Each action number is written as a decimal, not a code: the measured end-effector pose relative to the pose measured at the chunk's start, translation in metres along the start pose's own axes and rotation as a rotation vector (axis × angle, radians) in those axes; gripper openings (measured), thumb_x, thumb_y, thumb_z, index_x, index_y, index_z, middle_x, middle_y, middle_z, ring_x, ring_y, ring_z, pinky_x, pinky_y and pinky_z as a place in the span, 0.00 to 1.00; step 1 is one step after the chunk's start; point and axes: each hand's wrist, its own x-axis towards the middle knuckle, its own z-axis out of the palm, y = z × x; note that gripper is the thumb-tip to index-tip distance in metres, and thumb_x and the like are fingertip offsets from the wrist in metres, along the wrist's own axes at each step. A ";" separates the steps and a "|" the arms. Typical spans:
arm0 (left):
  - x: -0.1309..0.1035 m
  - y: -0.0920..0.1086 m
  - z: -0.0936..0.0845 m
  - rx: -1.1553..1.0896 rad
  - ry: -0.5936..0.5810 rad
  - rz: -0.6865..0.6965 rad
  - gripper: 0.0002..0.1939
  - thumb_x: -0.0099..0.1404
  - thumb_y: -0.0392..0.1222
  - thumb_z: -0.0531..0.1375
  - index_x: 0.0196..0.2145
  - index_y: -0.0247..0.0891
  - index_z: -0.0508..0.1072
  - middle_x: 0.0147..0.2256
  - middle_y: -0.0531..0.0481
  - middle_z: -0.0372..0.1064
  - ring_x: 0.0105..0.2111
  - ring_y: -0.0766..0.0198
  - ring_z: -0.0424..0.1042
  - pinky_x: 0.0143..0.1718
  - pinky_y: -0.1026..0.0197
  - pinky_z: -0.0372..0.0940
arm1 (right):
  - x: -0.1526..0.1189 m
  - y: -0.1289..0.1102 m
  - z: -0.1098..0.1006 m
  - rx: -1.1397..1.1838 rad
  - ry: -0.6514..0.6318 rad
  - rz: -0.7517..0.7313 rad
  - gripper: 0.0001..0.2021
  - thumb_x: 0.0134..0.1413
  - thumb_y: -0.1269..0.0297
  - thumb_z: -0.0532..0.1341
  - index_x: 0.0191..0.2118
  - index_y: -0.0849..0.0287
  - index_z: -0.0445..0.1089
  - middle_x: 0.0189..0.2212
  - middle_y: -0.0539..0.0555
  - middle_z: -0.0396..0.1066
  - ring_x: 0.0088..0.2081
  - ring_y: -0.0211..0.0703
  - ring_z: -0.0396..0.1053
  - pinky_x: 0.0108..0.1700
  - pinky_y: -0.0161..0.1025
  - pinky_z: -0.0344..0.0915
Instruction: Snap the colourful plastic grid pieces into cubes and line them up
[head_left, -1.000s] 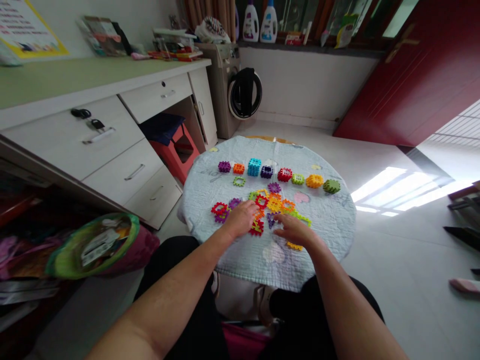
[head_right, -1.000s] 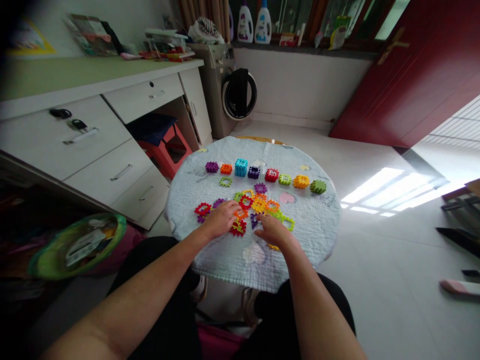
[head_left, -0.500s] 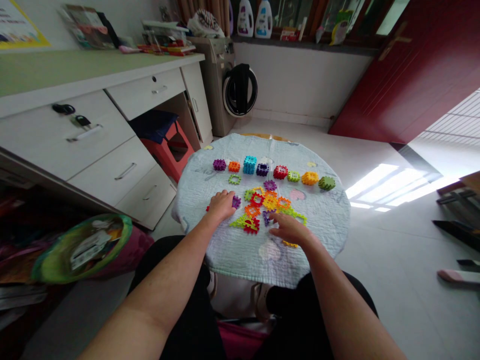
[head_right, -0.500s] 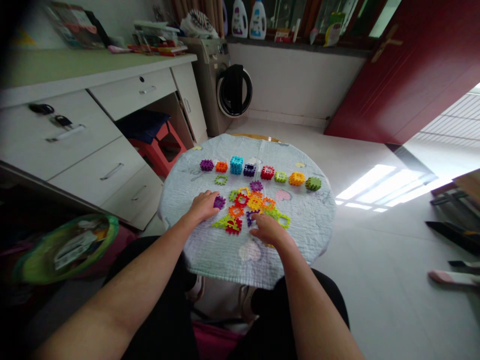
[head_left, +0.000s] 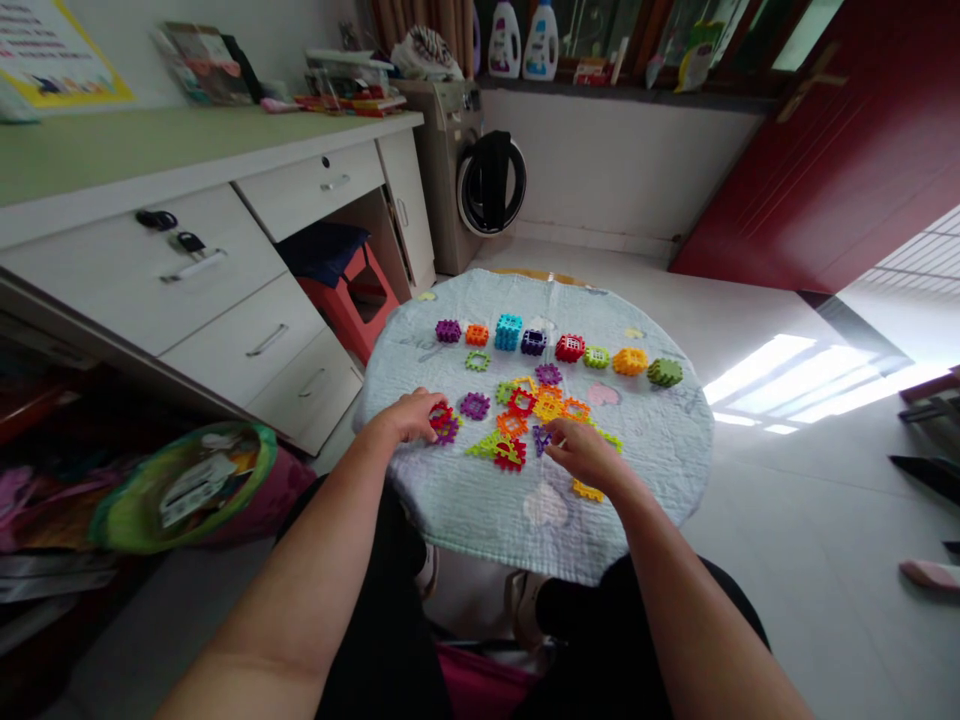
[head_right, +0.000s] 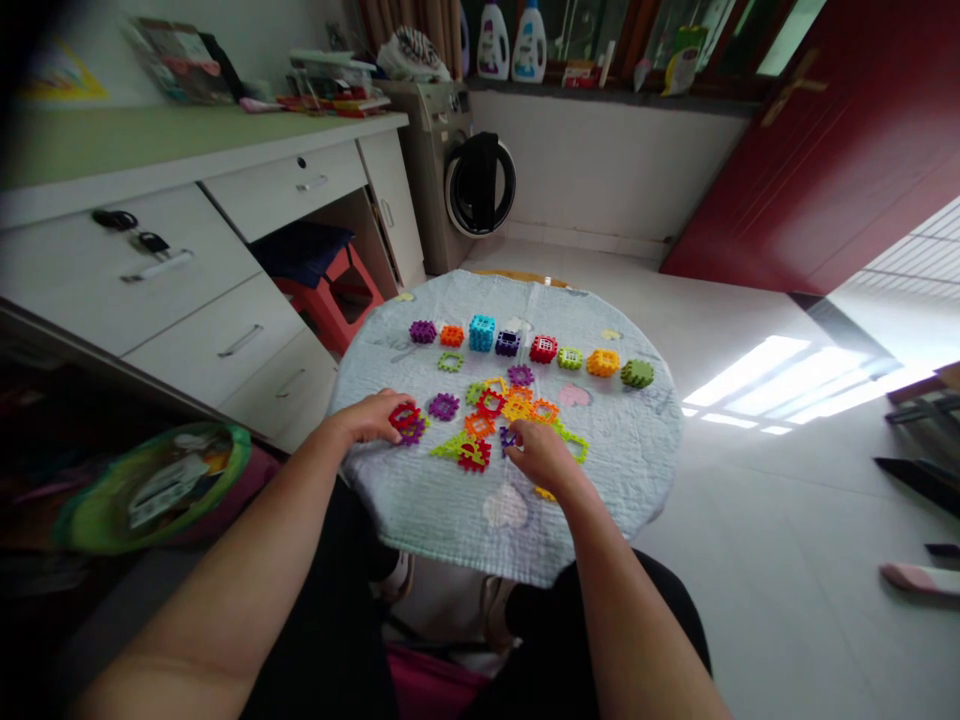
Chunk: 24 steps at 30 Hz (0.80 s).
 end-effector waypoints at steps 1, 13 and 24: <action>0.000 -0.001 0.000 -0.011 0.004 0.003 0.33 0.46 0.36 0.65 0.52 0.44 0.68 0.48 0.47 0.65 0.44 0.57 0.68 0.47 0.61 0.62 | 0.000 -0.001 0.000 -0.001 -0.006 -0.004 0.11 0.53 0.69 0.58 0.43 0.61 0.70 0.36 0.55 0.75 0.36 0.40 0.69 0.36 0.33 0.57; 0.023 -0.007 0.009 -0.086 0.349 -0.105 0.13 0.51 0.38 0.63 0.36 0.38 0.72 0.41 0.46 0.63 0.38 0.60 0.69 0.42 0.62 0.63 | -0.002 0.004 0.005 -0.013 -0.040 -0.026 0.13 0.52 0.68 0.59 0.45 0.62 0.70 0.37 0.56 0.74 0.36 0.41 0.69 0.37 0.34 0.58; -0.014 0.010 0.013 0.034 0.126 0.168 0.27 0.46 0.39 0.66 0.46 0.42 0.68 0.48 0.47 0.62 0.51 0.53 0.62 0.54 0.56 0.56 | -0.002 0.004 0.005 -0.012 -0.053 -0.040 0.13 0.52 0.69 0.59 0.44 0.61 0.70 0.37 0.55 0.74 0.35 0.40 0.69 0.37 0.35 0.58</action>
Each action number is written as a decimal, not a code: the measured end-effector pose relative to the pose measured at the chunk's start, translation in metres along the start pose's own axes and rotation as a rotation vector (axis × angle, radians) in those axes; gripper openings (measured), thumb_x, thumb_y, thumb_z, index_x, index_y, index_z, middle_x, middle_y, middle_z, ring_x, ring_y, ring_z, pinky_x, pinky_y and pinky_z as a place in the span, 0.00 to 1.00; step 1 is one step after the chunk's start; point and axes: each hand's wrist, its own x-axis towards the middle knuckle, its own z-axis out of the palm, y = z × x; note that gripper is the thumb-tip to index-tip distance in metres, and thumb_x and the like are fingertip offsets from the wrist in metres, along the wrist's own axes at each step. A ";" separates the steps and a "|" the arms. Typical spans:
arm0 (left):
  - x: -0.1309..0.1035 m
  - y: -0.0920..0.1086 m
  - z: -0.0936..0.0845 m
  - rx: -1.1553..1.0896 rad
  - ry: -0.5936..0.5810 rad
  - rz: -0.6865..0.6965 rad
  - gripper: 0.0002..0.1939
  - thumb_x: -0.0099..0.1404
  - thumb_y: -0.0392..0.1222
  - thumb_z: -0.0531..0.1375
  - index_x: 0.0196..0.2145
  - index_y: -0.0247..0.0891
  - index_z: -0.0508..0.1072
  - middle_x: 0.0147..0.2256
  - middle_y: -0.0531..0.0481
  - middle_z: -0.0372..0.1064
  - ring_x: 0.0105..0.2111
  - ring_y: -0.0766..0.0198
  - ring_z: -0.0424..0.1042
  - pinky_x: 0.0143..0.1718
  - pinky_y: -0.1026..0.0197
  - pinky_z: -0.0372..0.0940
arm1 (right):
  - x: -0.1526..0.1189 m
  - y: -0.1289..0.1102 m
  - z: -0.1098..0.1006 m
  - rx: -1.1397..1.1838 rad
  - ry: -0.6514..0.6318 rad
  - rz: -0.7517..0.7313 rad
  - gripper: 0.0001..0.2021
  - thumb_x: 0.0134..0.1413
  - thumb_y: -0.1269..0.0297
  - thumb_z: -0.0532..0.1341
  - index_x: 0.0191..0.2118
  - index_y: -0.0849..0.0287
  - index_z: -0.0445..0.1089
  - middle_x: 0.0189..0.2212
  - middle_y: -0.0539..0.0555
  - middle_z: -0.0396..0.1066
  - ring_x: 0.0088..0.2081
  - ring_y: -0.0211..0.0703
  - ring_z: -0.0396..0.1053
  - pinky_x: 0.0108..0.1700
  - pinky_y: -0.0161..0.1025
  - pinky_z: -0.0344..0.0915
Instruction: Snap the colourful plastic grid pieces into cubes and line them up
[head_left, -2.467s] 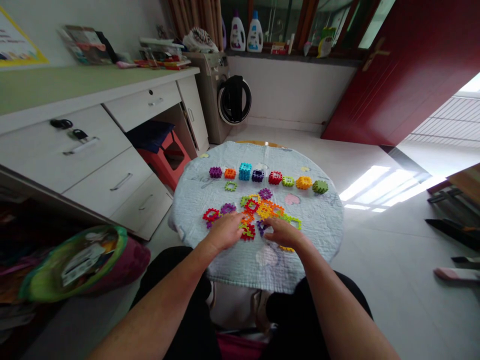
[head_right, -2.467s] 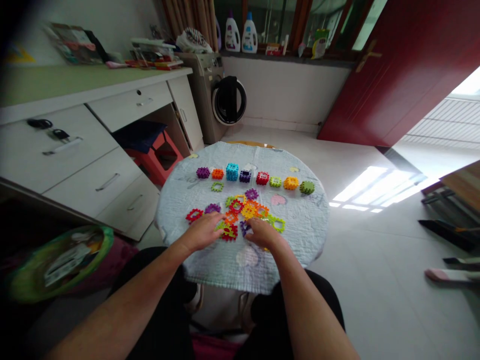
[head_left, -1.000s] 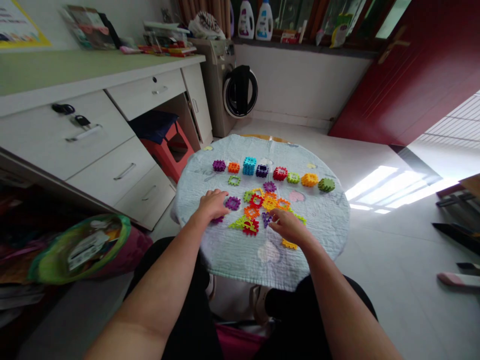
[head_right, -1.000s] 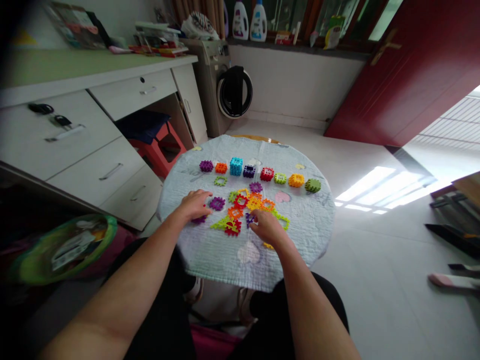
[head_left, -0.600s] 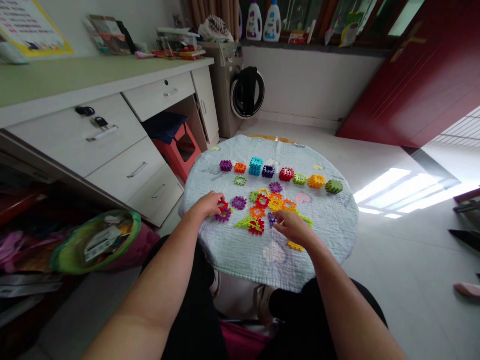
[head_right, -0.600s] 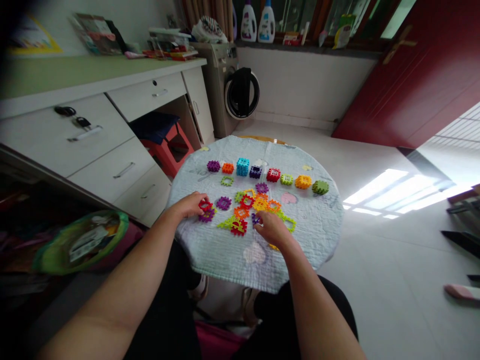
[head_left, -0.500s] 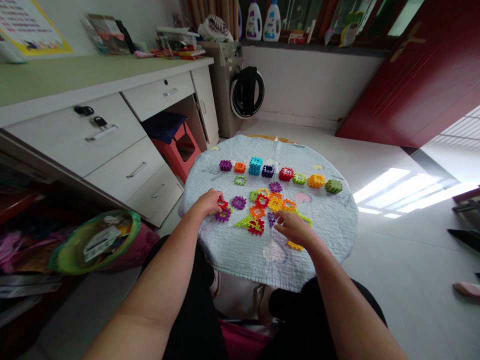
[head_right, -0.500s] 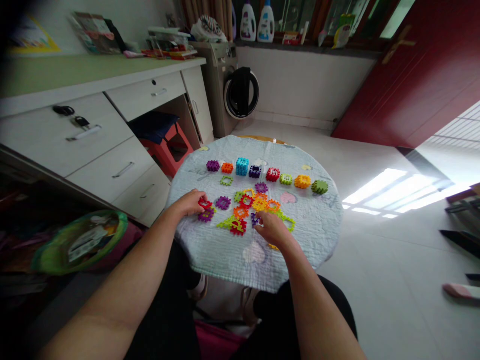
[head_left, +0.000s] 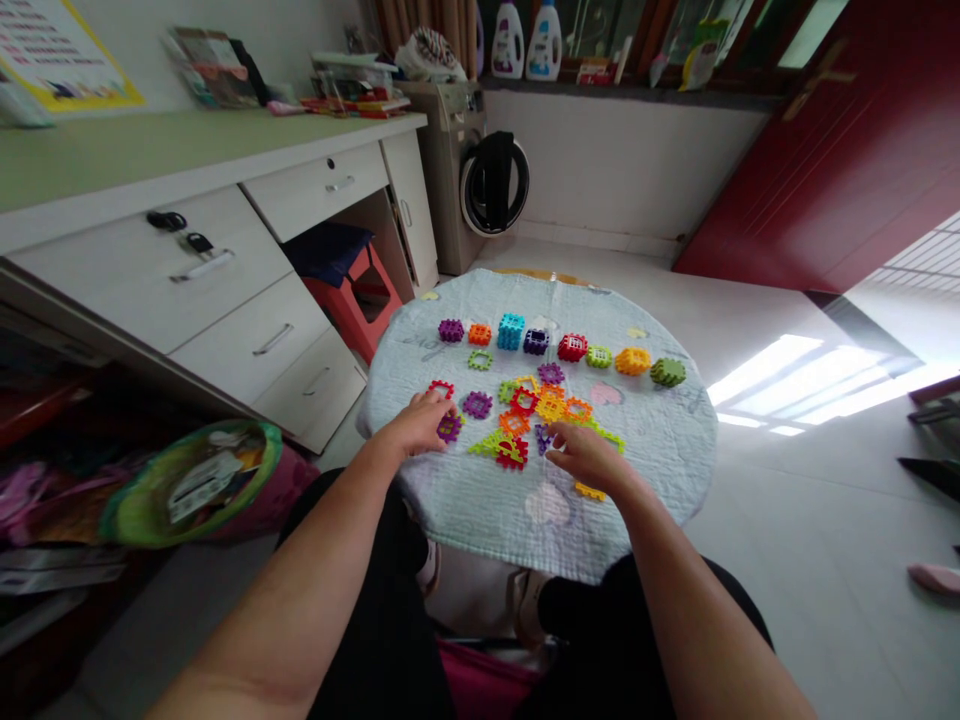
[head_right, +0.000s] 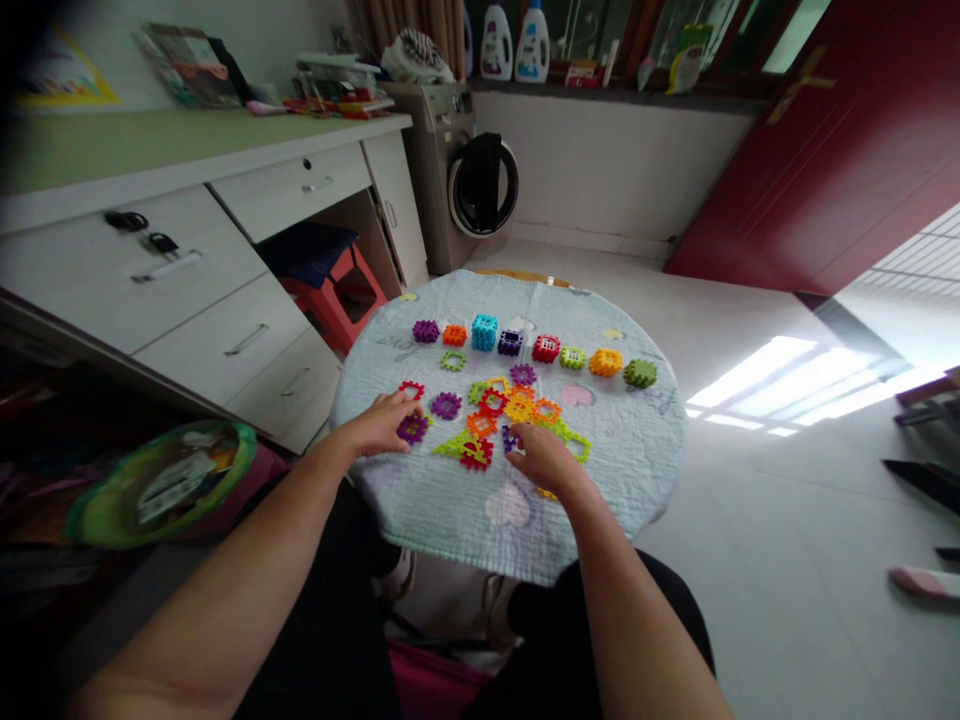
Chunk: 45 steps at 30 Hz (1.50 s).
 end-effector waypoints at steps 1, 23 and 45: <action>0.000 0.002 0.003 0.017 -0.031 -0.006 0.27 0.45 0.37 0.66 0.46 0.42 0.68 0.48 0.46 0.62 0.50 0.53 0.62 0.53 0.56 0.56 | 0.000 -0.001 0.000 -0.001 -0.003 0.001 0.13 0.52 0.69 0.59 0.44 0.61 0.70 0.37 0.55 0.74 0.34 0.40 0.69 0.37 0.35 0.58; 0.004 0.011 0.015 0.051 0.005 -0.023 0.26 0.44 0.37 0.66 0.43 0.41 0.67 0.48 0.44 0.61 0.51 0.51 0.61 0.53 0.54 0.58 | -0.001 0.001 0.001 0.000 -0.043 0.021 0.15 0.52 0.69 0.59 0.47 0.62 0.68 0.37 0.56 0.74 0.36 0.41 0.70 0.37 0.35 0.58; 0.062 0.018 0.013 0.013 0.075 0.058 0.29 0.50 0.32 0.59 0.52 0.42 0.66 0.53 0.46 0.63 0.53 0.55 0.62 0.55 0.57 0.57 | 0.000 0.003 0.007 -0.022 -0.042 -0.006 0.14 0.52 0.68 0.60 0.46 0.59 0.67 0.38 0.55 0.74 0.35 0.40 0.69 0.36 0.34 0.58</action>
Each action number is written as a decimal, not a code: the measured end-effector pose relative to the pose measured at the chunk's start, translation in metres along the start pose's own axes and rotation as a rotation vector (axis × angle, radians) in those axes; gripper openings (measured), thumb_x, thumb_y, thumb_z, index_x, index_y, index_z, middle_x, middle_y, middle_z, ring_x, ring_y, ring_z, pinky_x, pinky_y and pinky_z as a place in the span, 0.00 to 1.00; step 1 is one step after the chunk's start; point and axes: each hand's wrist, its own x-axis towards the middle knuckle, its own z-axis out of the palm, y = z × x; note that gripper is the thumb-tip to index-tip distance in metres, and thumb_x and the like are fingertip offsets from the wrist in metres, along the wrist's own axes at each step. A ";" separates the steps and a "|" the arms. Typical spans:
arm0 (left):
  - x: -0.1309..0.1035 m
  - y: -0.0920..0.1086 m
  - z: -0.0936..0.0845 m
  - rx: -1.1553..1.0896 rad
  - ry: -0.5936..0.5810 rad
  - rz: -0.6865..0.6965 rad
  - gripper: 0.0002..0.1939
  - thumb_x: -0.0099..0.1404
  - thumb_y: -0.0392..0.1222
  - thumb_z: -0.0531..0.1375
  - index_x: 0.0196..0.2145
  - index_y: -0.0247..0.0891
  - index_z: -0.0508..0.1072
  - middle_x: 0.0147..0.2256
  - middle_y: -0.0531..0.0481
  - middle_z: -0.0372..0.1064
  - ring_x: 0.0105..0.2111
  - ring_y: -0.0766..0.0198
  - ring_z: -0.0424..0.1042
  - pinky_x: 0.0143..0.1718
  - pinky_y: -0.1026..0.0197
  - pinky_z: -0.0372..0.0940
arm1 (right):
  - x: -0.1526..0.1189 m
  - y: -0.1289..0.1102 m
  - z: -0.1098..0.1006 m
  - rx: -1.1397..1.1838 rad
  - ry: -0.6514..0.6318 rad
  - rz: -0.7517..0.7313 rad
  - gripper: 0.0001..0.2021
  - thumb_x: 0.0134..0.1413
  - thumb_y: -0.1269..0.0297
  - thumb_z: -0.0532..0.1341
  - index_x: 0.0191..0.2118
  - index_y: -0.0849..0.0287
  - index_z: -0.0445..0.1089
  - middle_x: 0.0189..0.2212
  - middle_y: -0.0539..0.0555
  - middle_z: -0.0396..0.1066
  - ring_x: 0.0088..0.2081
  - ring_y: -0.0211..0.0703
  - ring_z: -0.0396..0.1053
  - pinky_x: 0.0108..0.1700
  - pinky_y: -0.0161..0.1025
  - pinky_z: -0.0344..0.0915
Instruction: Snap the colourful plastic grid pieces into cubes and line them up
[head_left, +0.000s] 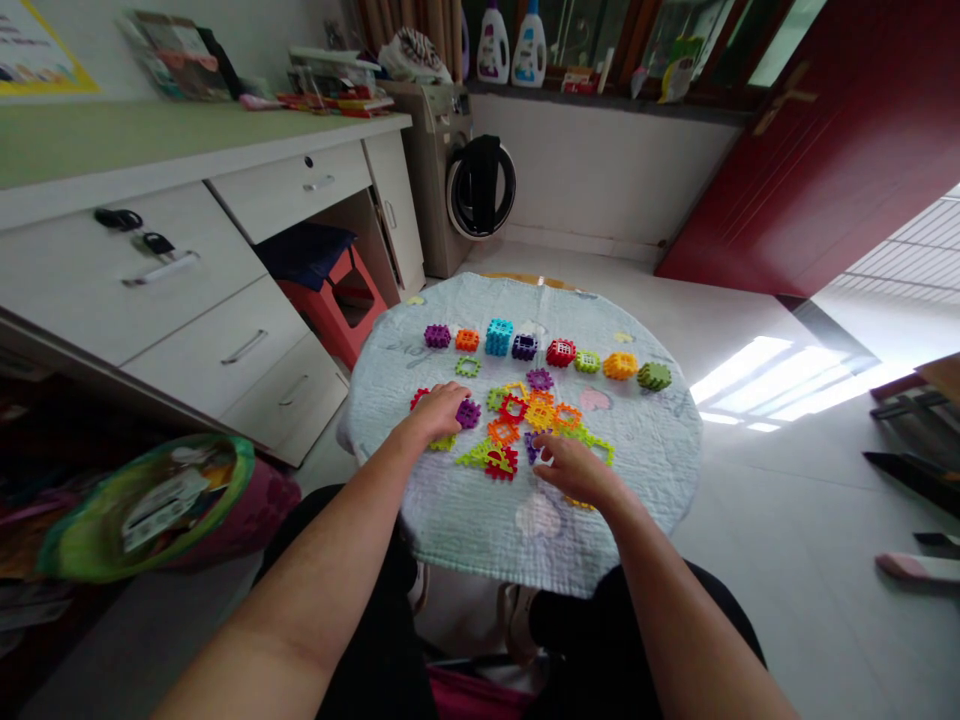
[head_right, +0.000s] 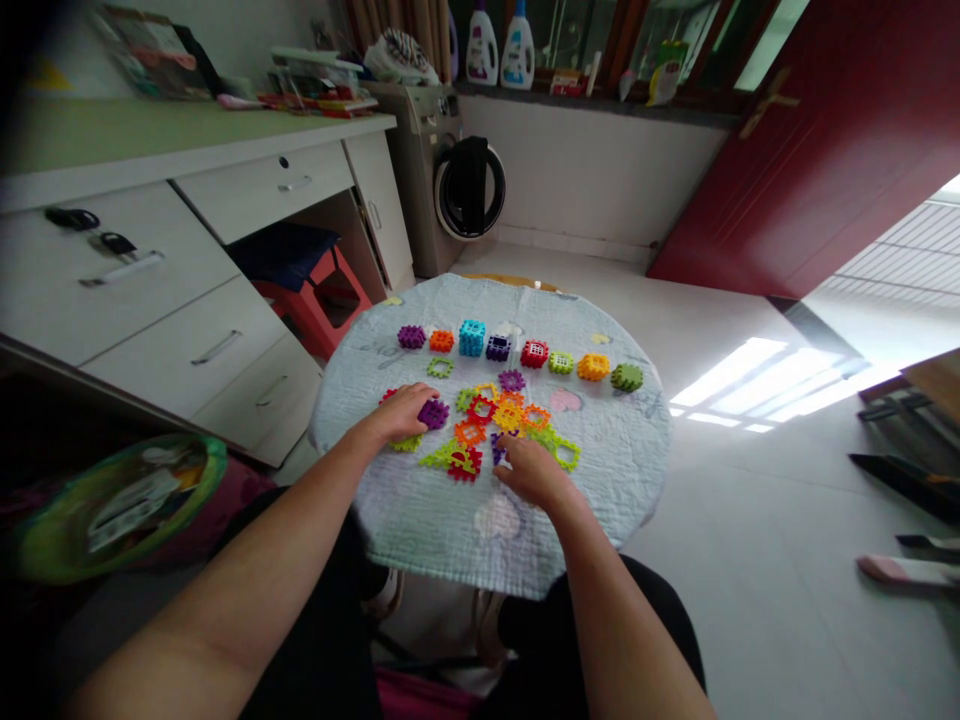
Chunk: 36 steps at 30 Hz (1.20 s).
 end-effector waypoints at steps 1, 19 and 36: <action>0.001 -0.001 0.001 -0.001 -0.001 0.007 0.29 0.50 0.33 0.59 0.52 0.41 0.65 0.53 0.45 0.63 0.54 0.54 0.62 0.55 0.57 0.57 | 0.000 0.000 0.000 0.000 -0.001 -0.005 0.14 0.52 0.68 0.59 0.46 0.59 0.67 0.38 0.55 0.74 0.36 0.41 0.69 0.37 0.35 0.58; 0.005 0.006 0.004 0.029 -0.009 0.010 0.34 0.49 0.31 0.58 0.57 0.38 0.62 0.54 0.42 0.63 0.53 0.52 0.63 0.53 0.55 0.59 | -0.003 -0.003 0.000 -0.015 -0.005 0.013 0.16 0.51 0.68 0.59 0.48 0.60 0.67 0.39 0.56 0.74 0.39 0.44 0.70 0.40 0.37 0.60; 0.003 0.017 -0.004 0.131 0.141 -0.064 0.24 0.51 0.44 0.62 0.47 0.42 0.70 0.45 0.45 0.66 0.46 0.53 0.66 0.50 0.54 0.59 | -0.003 -0.003 0.000 -0.023 -0.015 0.011 0.17 0.52 0.67 0.59 0.49 0.61 0.67 0.39 0.57 0.74 0.39 0.44 0.70 0.40 0.37 0.59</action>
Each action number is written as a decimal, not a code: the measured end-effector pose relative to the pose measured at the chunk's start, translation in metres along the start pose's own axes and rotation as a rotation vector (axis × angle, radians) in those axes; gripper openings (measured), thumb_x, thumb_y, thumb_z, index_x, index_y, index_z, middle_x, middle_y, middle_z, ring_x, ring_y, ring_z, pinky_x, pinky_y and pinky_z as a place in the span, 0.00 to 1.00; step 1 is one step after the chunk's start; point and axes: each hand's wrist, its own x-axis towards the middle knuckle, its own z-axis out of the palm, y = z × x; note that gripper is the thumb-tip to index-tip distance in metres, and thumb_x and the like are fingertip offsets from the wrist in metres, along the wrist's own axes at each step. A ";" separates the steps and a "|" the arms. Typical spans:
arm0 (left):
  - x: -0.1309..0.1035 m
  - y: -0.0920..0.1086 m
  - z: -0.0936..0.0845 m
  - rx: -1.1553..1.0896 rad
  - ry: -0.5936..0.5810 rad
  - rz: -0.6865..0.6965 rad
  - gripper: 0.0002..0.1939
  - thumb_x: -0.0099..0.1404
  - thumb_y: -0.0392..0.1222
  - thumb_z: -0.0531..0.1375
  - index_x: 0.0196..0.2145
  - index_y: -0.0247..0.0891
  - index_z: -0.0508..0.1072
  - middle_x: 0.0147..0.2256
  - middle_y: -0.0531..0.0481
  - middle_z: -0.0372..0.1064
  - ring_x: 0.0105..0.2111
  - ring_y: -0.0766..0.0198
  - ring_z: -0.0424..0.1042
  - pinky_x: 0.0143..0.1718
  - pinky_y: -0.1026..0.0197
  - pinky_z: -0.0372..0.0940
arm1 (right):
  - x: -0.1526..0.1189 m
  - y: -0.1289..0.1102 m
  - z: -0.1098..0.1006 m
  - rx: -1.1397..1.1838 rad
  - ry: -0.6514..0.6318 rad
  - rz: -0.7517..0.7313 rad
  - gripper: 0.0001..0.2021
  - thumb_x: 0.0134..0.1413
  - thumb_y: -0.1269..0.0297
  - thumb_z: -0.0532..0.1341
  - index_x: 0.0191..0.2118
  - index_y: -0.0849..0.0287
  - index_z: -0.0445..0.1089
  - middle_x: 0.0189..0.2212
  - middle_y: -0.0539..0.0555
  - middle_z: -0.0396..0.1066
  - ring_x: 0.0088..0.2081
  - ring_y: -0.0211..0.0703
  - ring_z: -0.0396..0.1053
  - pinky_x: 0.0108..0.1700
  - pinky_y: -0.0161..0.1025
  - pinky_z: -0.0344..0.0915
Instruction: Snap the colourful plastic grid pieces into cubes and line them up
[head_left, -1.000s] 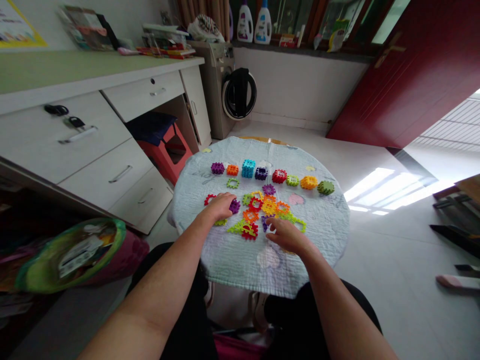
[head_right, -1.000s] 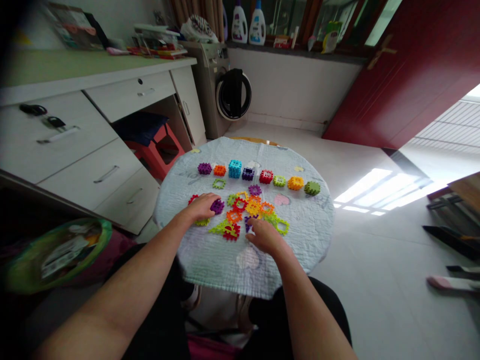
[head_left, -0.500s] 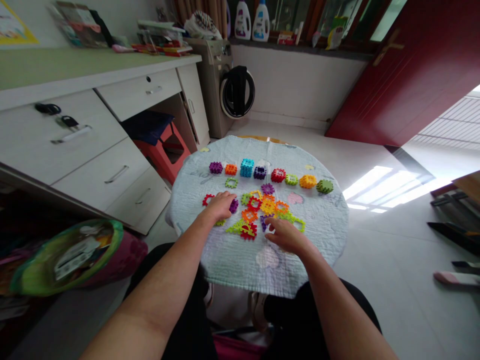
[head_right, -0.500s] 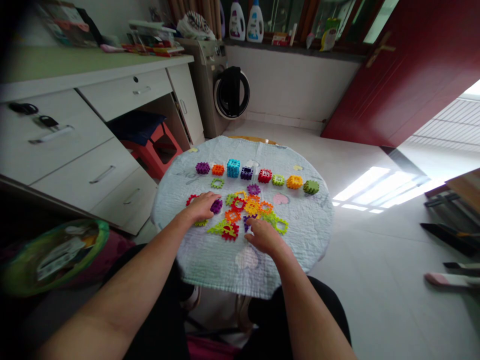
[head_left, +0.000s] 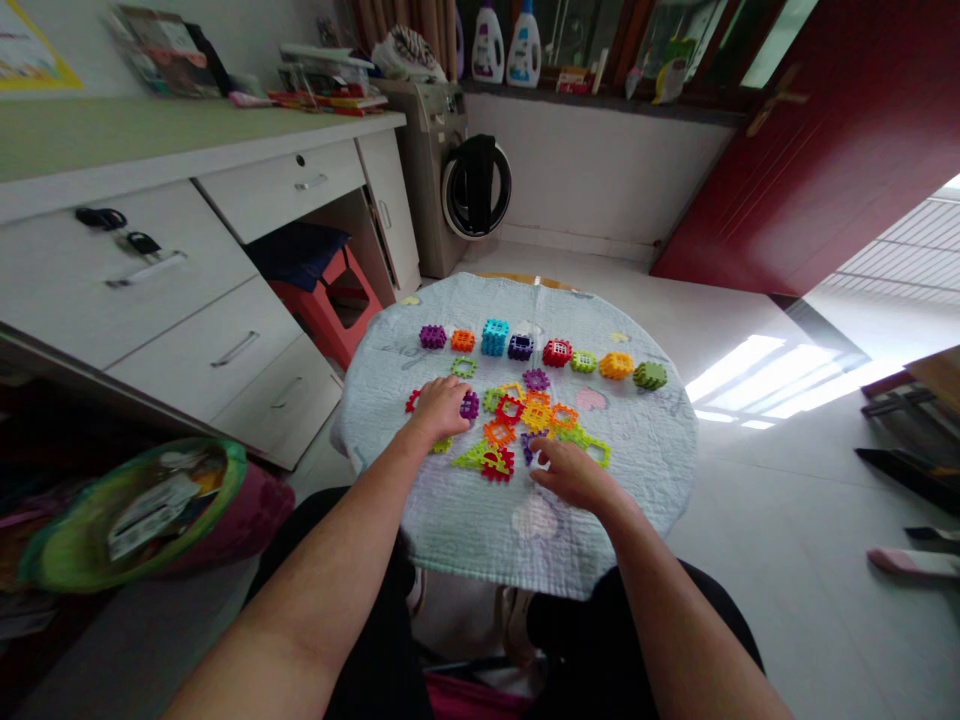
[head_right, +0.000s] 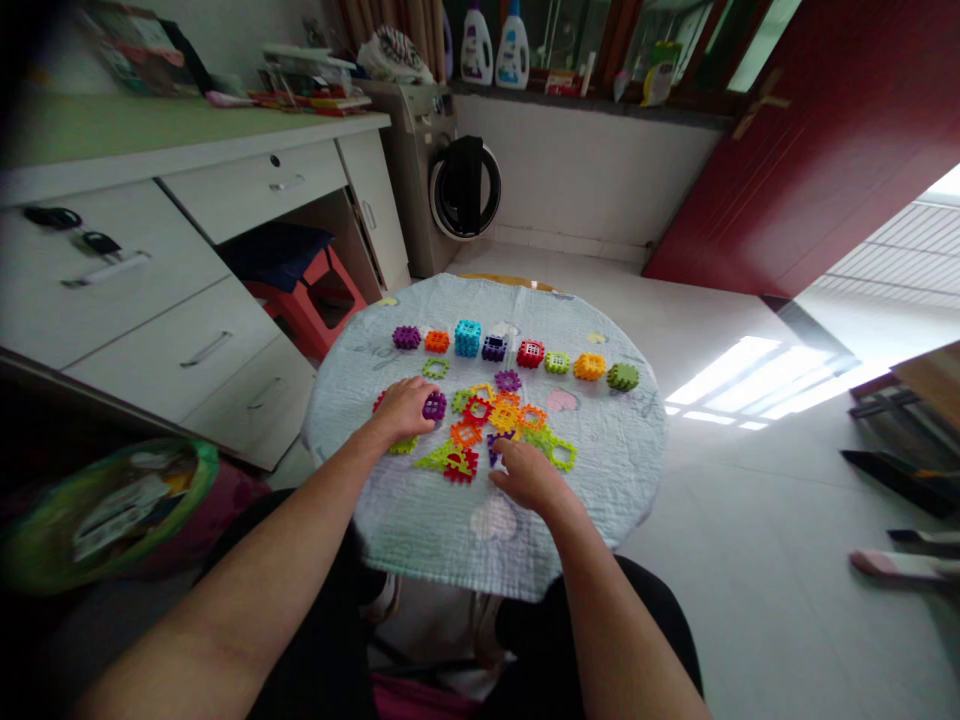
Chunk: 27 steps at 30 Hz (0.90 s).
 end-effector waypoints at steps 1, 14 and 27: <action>0.000 0.000 0.001 0.011 -0.017 -0.004 0.24 0.51 0.44 0.62 0.47 0.42 0.70 0.45 0.45 0.66 0.46 0.53 0.66 0.50 0.54 0.59 | 0.000 0.000 0.000 0.000 0.000 0.002 0.17 0.52 0.67 0.59 0.49 0.61 0.67 0.39 0.57 0.74 0.39 0.45 0.70 0.40 0.37 0.59; 0.016 -0.006 -0.008 0.055 -0.180 0.067 0.22 0.48 0.46 0.64 0.43 0.41 0.74 0.46 0.46 0.70 0.46 0.53 0.68 0.48 0.57 0.62 | -0.001 -0.002 -0.002 0.018 -0.006 0.015 0.17 0.52 0.68 0.59 0.49 0.62 0.67 0.38 0.57 0.74 0.39 0.44 0.70 0.40 0.37 0.59; 0.019 0.008 -0.028 0.277 -0.219 0.282 0.14 0.46 0.43 0.64 0.33 0.36 0.77 0.37 0.40 0.73 0.43 0.49 0.70 0.50 0.50 0.58 | 0.001 0.005 0.002 0.043 0.003 0.001 0.18 0.51 0.67 0.58 0.50 0.61 0.66 0.38 0.57 0.74 0.39 0.44 0.69 0.40 0.37 0.59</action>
